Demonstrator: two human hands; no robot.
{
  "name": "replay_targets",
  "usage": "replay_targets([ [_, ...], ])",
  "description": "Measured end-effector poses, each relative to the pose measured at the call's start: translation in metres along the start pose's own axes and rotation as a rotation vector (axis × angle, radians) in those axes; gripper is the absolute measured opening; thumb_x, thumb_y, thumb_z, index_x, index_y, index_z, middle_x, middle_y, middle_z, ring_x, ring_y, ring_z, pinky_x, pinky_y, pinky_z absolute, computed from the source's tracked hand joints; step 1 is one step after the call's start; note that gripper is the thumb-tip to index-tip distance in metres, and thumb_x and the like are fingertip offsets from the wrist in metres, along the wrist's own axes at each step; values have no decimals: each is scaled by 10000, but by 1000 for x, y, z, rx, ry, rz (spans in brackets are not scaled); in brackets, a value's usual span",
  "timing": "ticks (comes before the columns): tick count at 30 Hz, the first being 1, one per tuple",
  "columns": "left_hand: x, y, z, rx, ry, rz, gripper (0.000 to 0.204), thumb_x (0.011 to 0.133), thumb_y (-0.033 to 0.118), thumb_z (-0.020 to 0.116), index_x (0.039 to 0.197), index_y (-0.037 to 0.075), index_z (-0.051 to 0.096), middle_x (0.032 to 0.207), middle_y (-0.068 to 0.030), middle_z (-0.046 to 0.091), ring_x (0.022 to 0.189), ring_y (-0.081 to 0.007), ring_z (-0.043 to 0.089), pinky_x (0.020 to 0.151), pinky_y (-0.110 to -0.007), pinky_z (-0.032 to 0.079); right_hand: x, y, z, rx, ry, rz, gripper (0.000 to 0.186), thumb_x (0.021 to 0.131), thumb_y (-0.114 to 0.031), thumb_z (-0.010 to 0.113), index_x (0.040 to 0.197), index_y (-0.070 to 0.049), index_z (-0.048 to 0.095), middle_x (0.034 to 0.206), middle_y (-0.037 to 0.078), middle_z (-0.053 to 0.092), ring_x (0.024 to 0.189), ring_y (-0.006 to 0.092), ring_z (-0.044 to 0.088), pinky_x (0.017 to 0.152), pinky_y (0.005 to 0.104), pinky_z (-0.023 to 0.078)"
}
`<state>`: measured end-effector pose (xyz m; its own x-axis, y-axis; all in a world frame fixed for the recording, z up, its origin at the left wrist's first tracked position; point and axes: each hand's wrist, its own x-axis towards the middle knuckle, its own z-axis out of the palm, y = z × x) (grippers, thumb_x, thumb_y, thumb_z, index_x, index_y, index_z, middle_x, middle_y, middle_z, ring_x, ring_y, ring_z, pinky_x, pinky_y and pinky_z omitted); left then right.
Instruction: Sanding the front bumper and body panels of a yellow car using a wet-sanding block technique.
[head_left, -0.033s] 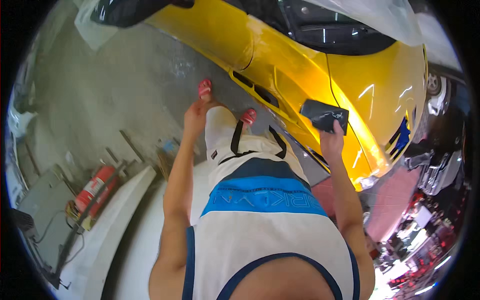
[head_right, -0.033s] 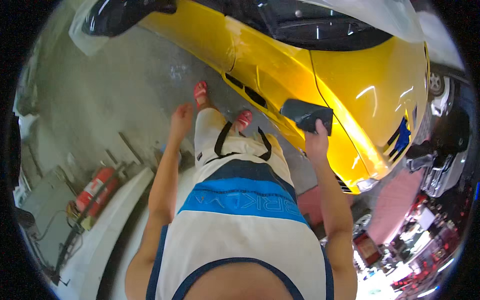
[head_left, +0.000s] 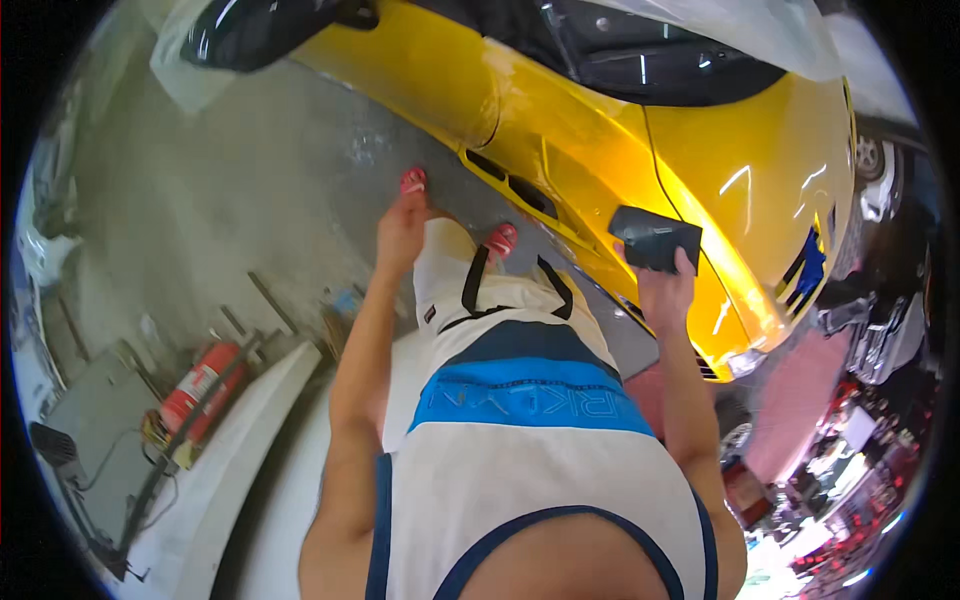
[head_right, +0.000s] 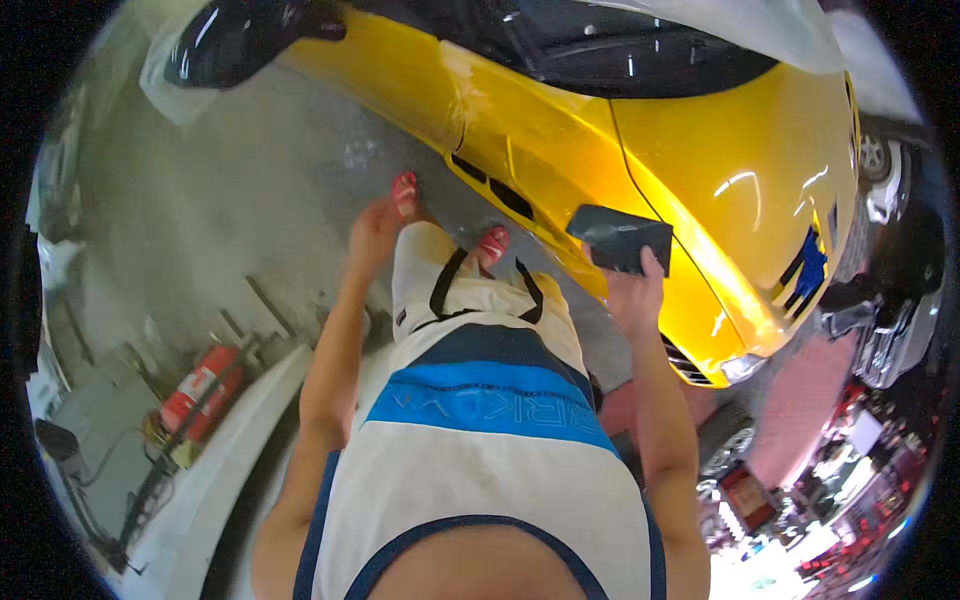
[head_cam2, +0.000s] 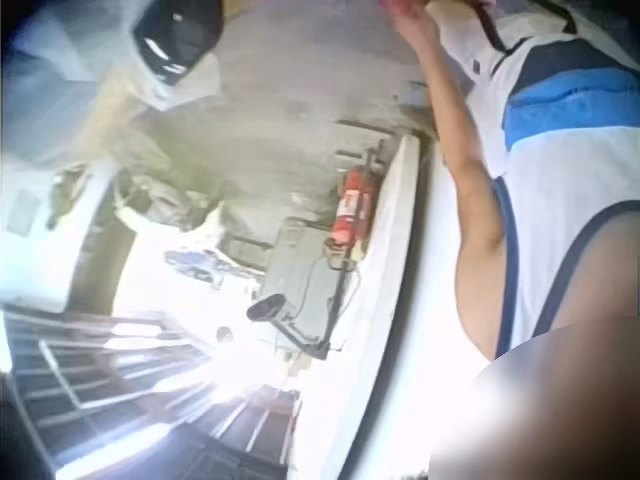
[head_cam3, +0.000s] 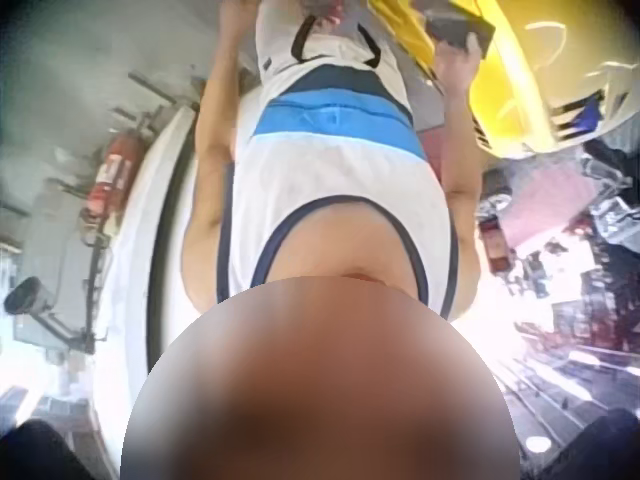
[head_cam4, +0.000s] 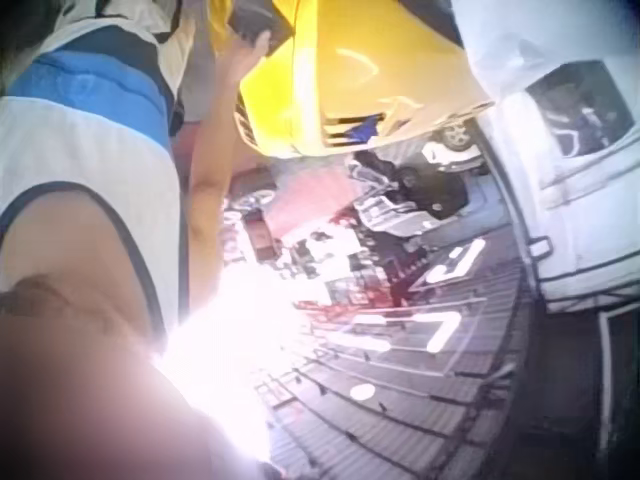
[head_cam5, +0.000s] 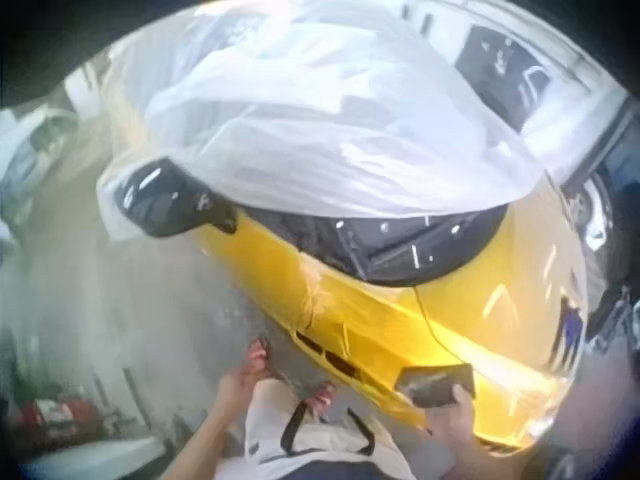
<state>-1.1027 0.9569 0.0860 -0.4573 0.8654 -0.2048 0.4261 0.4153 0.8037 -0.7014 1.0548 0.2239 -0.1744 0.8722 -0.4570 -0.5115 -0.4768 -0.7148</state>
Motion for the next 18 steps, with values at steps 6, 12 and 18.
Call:
replay_targets([
  [6,31,194,46,-68,-292,740,204,906,122,644,1087,29,653,1002,-168,677,863,-370,659,749,-430,535,-57,-8,5,443,-154,-340,733,946,-550,551,1538,-166,356,1537,136,434,1408,420,404,1088,658,391],
  [12,-20,246,123,-122,-914,949,210,959,80,609,1161,23,624,1057,-142,669,894,-269,669,782,-359,534,-136,-17,-27,532,163,-713,837,856,-434,662,1548,-115,316,1530,157,426,1412,453,387,1089,664,396],
  [18,-141,311,200,-427,-1522,550,313,1027,170,542,1304,27,571,1163,-157,644,1011,-249,635,922,-339,495,-237,64,-94,236,434,-540,688,940,-412,571,1468,-2,408,1480,150,481,1332,381,499,1088,571,426],
])
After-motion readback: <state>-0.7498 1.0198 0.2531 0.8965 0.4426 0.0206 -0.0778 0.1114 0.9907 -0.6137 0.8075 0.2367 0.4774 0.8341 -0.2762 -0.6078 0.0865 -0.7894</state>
